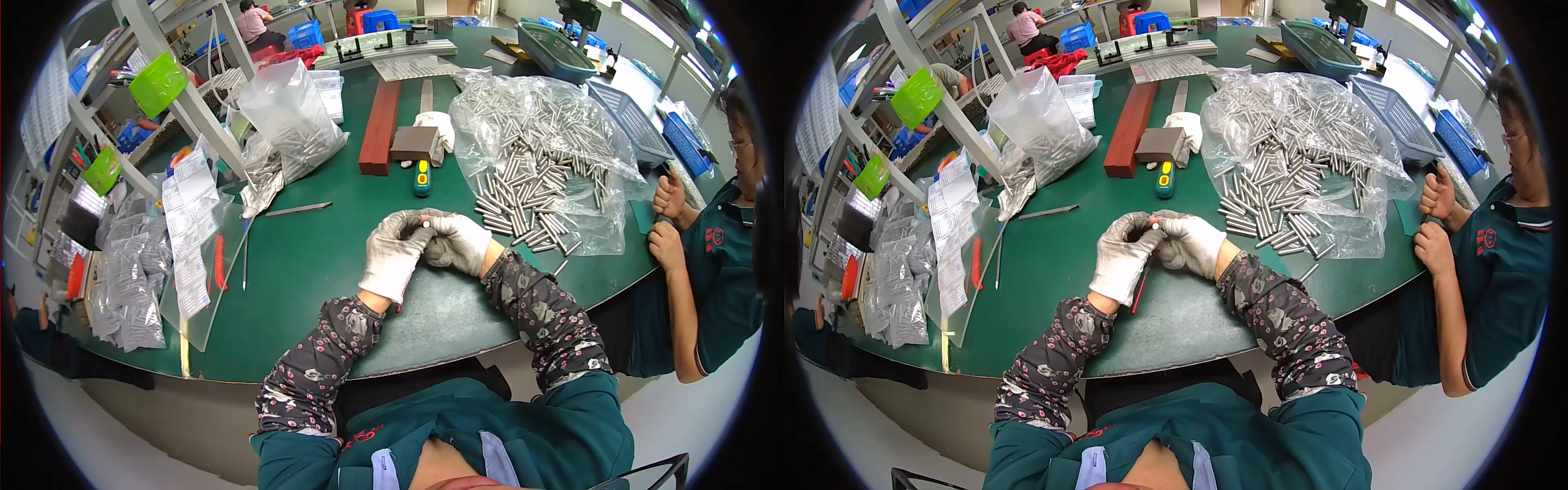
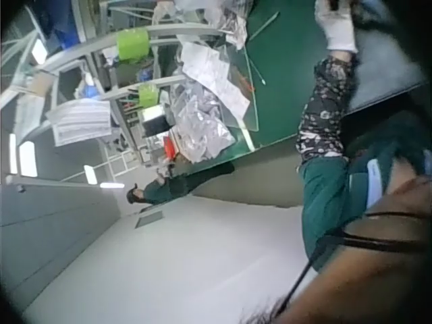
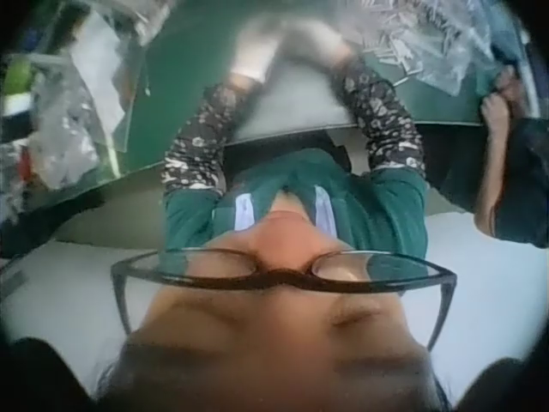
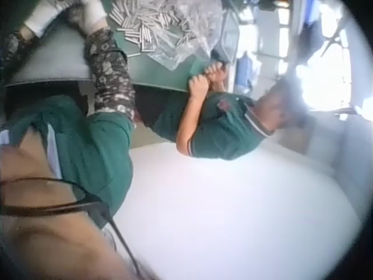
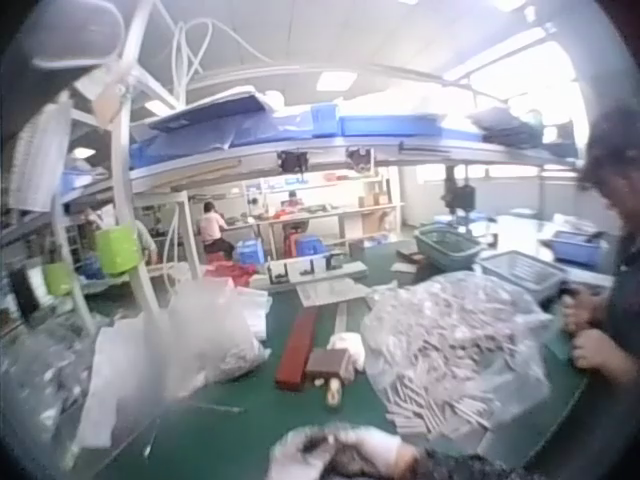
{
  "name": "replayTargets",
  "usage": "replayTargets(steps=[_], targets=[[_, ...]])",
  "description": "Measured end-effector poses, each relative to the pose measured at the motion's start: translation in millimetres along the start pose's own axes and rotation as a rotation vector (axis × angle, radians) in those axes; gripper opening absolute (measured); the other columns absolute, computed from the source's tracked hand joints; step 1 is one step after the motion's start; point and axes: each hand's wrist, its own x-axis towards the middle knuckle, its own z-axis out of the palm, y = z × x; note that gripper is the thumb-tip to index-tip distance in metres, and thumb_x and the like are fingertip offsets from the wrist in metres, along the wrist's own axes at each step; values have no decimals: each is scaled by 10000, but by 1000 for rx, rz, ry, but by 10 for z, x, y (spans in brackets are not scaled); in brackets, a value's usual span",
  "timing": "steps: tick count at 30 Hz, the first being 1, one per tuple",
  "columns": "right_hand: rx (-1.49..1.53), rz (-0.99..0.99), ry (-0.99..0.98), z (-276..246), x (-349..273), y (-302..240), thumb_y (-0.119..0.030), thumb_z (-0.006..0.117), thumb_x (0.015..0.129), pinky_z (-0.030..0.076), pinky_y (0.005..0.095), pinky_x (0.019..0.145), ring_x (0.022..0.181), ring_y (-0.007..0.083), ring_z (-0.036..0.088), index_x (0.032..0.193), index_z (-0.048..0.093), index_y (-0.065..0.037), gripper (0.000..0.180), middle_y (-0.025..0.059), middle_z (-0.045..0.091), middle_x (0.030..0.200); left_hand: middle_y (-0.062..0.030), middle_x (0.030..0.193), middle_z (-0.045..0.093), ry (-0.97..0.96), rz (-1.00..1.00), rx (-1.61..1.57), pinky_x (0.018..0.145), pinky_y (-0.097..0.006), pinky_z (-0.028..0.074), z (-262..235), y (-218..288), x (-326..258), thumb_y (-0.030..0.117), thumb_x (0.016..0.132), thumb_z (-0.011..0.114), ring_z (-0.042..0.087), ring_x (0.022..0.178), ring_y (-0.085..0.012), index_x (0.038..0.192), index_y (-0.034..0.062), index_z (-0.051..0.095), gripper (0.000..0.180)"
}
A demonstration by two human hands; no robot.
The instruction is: Sanding and deburring the ends of small metal rods using a handheld abrasive pad.
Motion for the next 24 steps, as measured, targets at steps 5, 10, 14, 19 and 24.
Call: replayTargets(steps=[5,10,14,19,24], targets=[[-41,-1,65,41,-22,1,-171,485,885,353,186,412,545,86,514,981,477,-113,112,4,534,737,-24,806,614,-26,35,5,647,-204,461,-21,-45,5,100,771,660,553,709,-71,919,-8,589,197],[-16,11,76,119,-42,-10,-141,489,876,253,179,368,430,55,338,891,460,-127,36,-1,476,668,-9,781,610,-118,-96,-205,591,-192,433,-91,32,-7,86,817,601,532,672,-54,899,14,598,109],[-15,29,98,156,-52,-28,-144,480,880,238,181,364,417,51,313,880,471,-128,18,-3,460,648,-20,835,617,-142,-119,-192,620,-202,442,-119,14,1,80,831,582,539,700,-68,945,11,588,133],[-8,22,120,129,-64,-14,-146,475,882,228,187,365,427,54,320,909,481,-126,35,-4,458,648,-33,900,614,-183,-159,-327,665,-209,462,-149,-51,-17,66,832,576,561,751,-86,995,8,574,173],[28,3,95,116,-62,-3,-159,487,876,239,187,373,448,56,334,930,473,-120,68,-5,459,656,-40,900,617,-186,-71,-237,720,-212,477,-128,-20,-52,20,817,582,583,812,-98,1008,4,569,192]])
